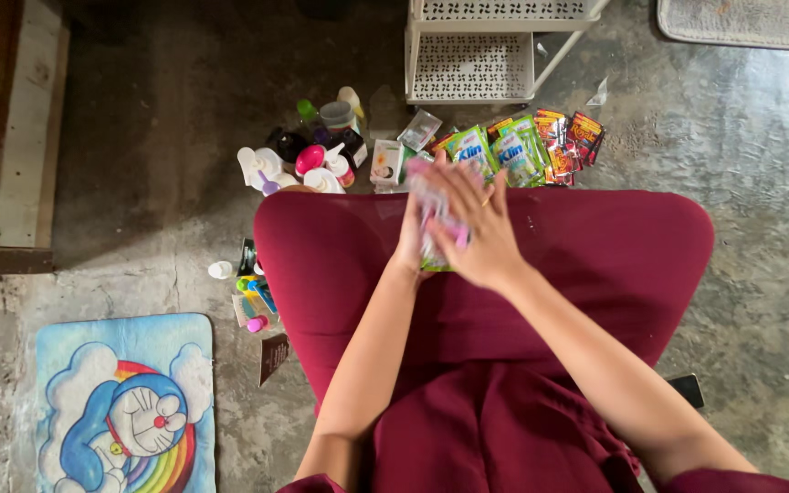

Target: The person sits on the floor and wipes small green packets with a pink cloth. They repeatedly pick up a packet, wipe it thoroughly, and place it onto a white plastic shelf nearby.

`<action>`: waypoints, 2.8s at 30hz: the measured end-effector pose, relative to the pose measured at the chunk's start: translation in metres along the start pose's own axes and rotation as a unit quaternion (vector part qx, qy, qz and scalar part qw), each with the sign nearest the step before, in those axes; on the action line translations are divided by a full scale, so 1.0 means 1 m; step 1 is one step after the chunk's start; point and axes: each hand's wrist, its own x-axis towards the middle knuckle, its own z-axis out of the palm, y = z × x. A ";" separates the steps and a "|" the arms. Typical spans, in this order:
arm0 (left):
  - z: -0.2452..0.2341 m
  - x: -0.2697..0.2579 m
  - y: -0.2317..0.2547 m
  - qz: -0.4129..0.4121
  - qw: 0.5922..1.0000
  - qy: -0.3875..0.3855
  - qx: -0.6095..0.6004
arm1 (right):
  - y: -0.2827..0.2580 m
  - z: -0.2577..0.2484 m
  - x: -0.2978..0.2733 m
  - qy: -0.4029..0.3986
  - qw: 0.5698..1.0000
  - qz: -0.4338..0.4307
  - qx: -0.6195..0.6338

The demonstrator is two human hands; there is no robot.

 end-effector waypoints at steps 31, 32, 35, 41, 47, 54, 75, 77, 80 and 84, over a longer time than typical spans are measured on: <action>0.005 -0.002 0.032 0.006 0.922 -0.060 -0.382 | -0.006 0.008 0.008 0.081 0.996 -0.009 0.027; 0.006 -0.004 0.033 0.025 0.946 -0.083 -0.312 | -0.015 0.012 -0.007 0.087 0.995 -0.016 0.051; 0.006 0.001 0.025 0.013 0.926 -0.097 -0.364 | -0.044 0.024 -0.030 0.076 0.993 -0.047 0.072; 0.010 -0.006 0.004 0.014 0.987 0.006 -0.158 | -0.029 0.012 0.018 0.015 0.997 -0.055 0.049; 0.025 -0.002 0.028 -0.106 0.989 0.036 -0.094 | 0.034 -0.013 0.062 -0.107 0.987 0.080 -0.093; 0.043 -0.004 0.050 -0.167 0.979 -0.022 -0.117 | 0.048 -0.028 0.031 -0.039 0.924 0.151 0.349; 0.038 -0.002 0.031 -0.119 0.984 -0.038 -0.130 | 0.059 -0.047 0.023 0.250 0.732 0.196 0.603; 0.033 0.000 0.027 -0.039 0.984 -0.050 -0.165 | 0.014 -0.025 -0.011 0.148 0.908 0.140 0.365; 0.019 0.003 0.023 0.017 0.947 -0.169 -0.271 | -0.033 0.001 -0.039 0.082 0.972 -0.201 0.087; 0.007 0.008 0.024 0.063 0.895 -0.289 -0.334 | -0.022 0.013 -0.022 0.028 0.994 -0.095 0.035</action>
